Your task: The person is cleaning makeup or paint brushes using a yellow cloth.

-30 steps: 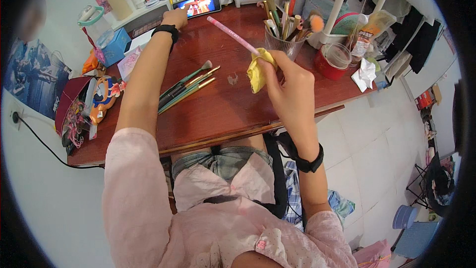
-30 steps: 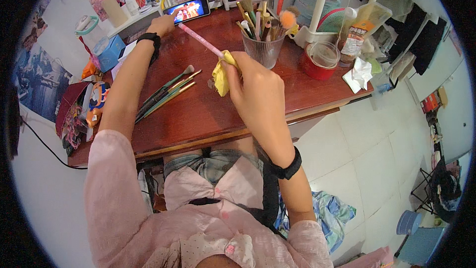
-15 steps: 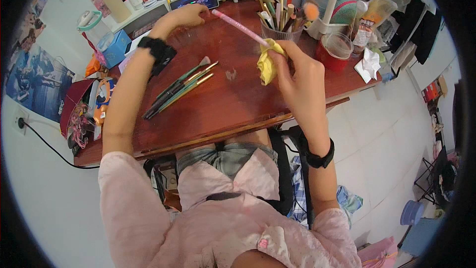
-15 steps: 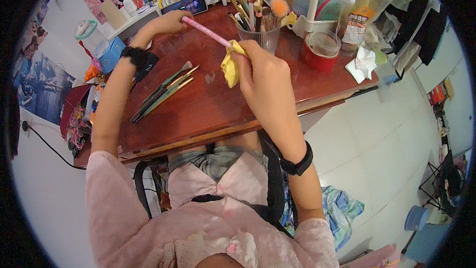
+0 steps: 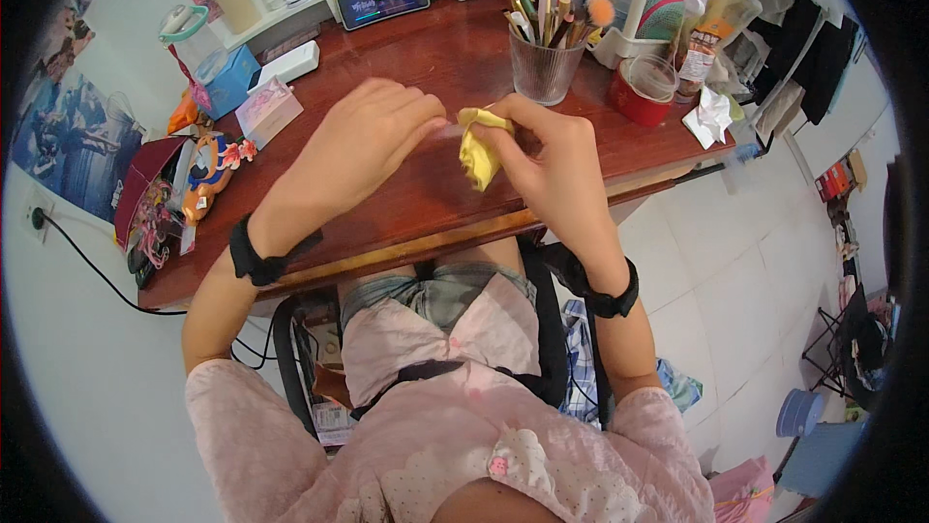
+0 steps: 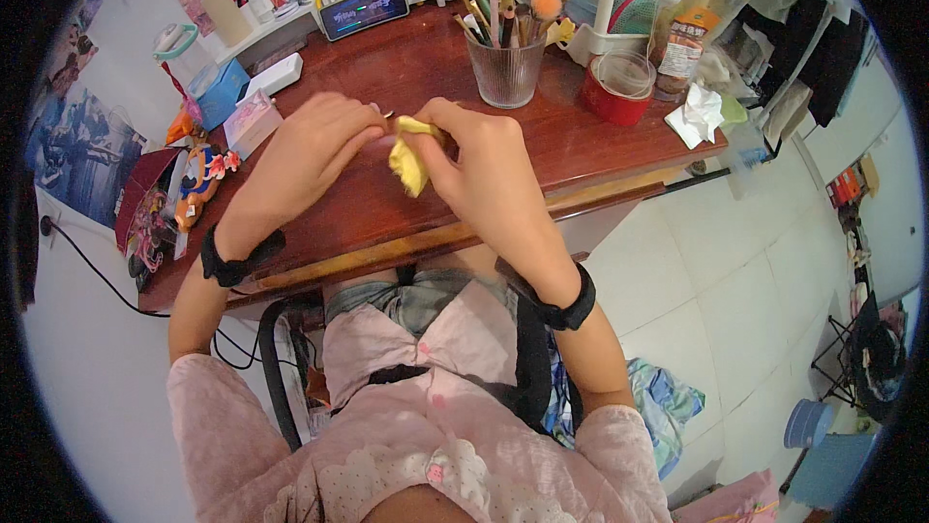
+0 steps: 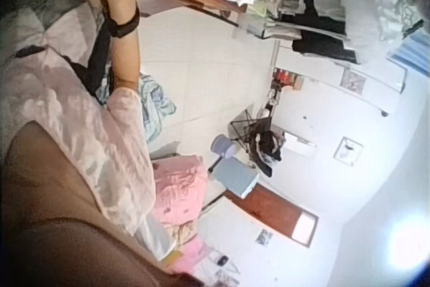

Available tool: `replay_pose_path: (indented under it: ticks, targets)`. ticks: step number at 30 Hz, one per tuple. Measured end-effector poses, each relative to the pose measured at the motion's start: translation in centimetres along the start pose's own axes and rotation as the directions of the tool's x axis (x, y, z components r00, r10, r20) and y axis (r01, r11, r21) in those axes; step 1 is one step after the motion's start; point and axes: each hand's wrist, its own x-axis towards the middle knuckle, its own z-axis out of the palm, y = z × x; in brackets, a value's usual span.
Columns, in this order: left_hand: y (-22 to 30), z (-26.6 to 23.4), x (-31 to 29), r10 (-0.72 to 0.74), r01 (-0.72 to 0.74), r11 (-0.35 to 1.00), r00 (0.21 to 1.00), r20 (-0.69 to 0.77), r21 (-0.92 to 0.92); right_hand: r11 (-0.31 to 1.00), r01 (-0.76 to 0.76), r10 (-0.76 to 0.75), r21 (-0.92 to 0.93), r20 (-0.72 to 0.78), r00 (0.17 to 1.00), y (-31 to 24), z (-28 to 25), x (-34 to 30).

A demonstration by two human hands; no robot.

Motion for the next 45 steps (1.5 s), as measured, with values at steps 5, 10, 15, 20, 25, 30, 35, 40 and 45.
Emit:
replay_pose_path:
  ticks: [5, 10, 15, 20, 25, 30, 35, 40, 45]
  targets:
    - [0.4, 0.3, -0.8, -0.035, 0.007, 0.949, 0.996, -0.084, -0.314, 0.955, -0.031, 0.05, 0.296, -0.059, 0.997, -1.8, -0.5, -0.6]
    - [1.5, -0.9, -1.5, -0.067, 0.068, 0.936, 0.998, 0.015, -0.346, 0.773, -0.246, 0.155, 0.585, 0.202, 0.967, -1.7, -2.2, -0.5]
    - [1.1, -1.4, -1.9, -0.019, 0.026, 0.906, 1.0, 0.021, -0.422, 0.314, -0.501, 0.009, 0.806, 0.525, 0.851, -0.1, -1.0, -0.5]
    - [0.9, -1.6, -2.0, -0.034, 0.038, 0.867, 0.999, 0.017, -0.497, 0.281, -0.462, -0.014, 0.841, 0.484, 0.875, -0.1, -0.5, -0.6]
    - [1.0, -2.0, -2.1, -0.021, 0.04, 0.819, 0.999, 0.039, -0.572, 0.301, -0.373, -0.157, 0.878, 0.432, 0.888, -0.7, -0.8, -0.5]
    - [0.7, -1.9, -2.4, -0.042, 0.059, 0.827, 0.998, 0.043, -0.558, 0.331, -0.417, -0.099, 0.846, 0.471, 0.876, -1.0, -1.0, -0.3]
    - [0.8, -1.3, -2.8, -0.119, 0.064, 0.834, 0.991, -0.066, -0.548, 0.3, -0.409, -0.029, 0.862, 0.437, 0.899, -1.7, -0.4, 0.0]
    - [0.4, -0.5, -3.0, -0.194, 0.085, 0.799, 0.973, -0.122, -0.596, 0.055, -0.384, -0.124, 0.922, 0.388, 0.913, -1.3, 0.3, 0.1]
    - [0.6, -0.9, -2.7, -0.152, 0.077, 0.786, 0.986, -0.072, -0.614, 0.144, -0.364, -0.09, 0.92, 0.378, 0.921, -0.7, -0.1, -0.2]
